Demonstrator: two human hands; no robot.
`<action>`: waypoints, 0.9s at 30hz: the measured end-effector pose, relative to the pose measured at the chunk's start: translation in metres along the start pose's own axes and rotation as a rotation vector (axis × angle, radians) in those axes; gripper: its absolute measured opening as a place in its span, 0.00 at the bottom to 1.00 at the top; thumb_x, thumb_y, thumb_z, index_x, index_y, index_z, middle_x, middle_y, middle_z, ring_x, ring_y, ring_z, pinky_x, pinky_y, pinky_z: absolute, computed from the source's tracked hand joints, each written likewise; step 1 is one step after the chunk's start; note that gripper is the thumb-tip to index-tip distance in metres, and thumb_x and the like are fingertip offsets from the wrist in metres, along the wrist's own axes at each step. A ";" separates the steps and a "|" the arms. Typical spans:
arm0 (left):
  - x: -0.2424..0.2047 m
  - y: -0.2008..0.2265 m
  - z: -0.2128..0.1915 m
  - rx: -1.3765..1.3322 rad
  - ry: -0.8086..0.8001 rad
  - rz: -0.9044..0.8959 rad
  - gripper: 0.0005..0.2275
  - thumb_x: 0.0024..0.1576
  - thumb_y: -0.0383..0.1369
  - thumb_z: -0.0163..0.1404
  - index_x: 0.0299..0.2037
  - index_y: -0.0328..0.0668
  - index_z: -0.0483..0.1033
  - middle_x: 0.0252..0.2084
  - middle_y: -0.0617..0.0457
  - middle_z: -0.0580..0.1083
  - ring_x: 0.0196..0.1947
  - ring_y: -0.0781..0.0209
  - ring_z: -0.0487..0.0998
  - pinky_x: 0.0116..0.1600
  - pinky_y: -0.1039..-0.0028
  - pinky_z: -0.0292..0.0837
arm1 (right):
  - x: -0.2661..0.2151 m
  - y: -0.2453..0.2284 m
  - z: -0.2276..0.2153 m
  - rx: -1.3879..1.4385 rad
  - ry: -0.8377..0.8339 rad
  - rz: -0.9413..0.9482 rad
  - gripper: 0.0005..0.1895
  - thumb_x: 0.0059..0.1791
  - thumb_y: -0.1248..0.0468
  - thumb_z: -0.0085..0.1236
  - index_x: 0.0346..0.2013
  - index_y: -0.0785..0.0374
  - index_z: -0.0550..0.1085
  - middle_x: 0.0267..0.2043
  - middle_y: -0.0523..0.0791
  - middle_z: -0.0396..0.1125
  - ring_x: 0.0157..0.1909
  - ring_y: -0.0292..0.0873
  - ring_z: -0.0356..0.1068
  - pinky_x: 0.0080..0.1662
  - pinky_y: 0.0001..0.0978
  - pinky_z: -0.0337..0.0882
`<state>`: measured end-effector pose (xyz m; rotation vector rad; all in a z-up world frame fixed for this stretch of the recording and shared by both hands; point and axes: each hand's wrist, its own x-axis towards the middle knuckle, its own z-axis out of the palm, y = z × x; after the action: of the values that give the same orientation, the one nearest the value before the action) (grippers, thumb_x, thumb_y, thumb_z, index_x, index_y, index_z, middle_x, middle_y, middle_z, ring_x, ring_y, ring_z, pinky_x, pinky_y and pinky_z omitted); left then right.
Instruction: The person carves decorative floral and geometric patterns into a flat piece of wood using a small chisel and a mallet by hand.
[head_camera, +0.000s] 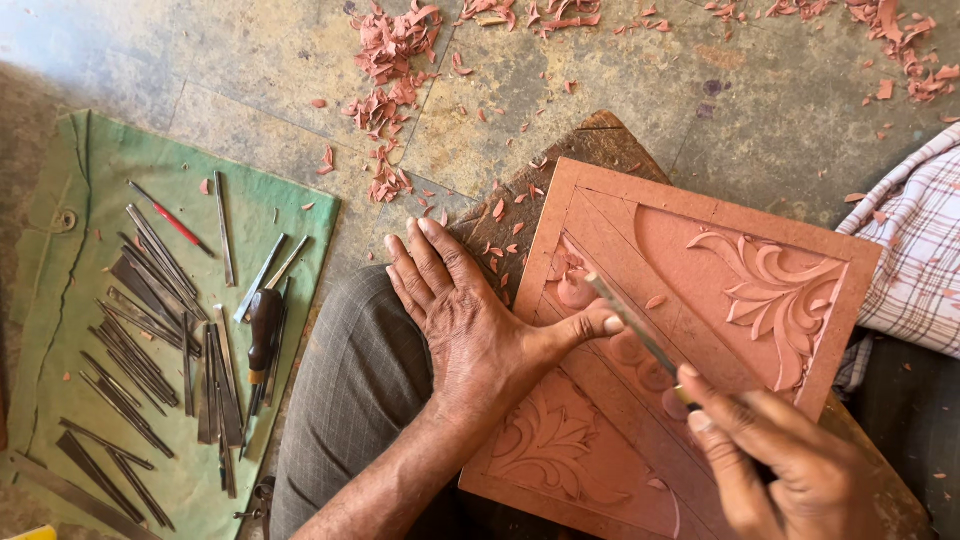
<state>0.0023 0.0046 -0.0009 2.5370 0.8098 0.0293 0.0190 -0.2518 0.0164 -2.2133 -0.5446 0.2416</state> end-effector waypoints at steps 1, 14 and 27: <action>0.000 0.001 0.001 0.005 0.018 -0.002 0.76 0.28 0.75 0.61 0.70 0.12 0.32 0.73 0.16 0.36 0.75 0.23 0.25 0.73 0.41 0.23 | -0.003 0.000 0.003 -0.022 -0.020 0.029 0.19 0.47 0.67 0.62 0.53 0.55 0.80 0.30 0.40 0.75 0.29 0.29 0.71 0.34 0.20 0.69; 0.002 0.005 -0.002 -0.002 -0.025 -0.049 0.75 0.29 0.74 0.62 0.69 0.12 0.33 0.71 0.16 0.37 0.74 0.23 0.25 0.72 0.41 0.22 | -0.013 0.005 0.011 -0.042 -0.096 0.214 0.21 0.46 0.70 0.65 0.54 0.56 0.82 0.28 0.40 0.71 0.29 0.30 0.71 0.32 0.21 0.71; -0.001 -0.001 0.005 0.018 0.021 -0.017 0.73 0.33 0.74 0.61 0.71 0.15 0.32 0.74 0.19 0.37 0.75 0.25 0.27 0.73 0.40 0.24 | 0.011 -0.022 0.006 -0.102 -0.096 0.155 0.20 0.47 0.68 0.65 0.55 0.55 0.81 0.26 0.41 0.70 0.24 0.33 0.67 0.28 0.24 0.66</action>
<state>0.0014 0.0026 -0.0062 2.5507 0.8431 0.0427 0.0201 -0.2300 0.0295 -2.3560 -0.4459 0.4112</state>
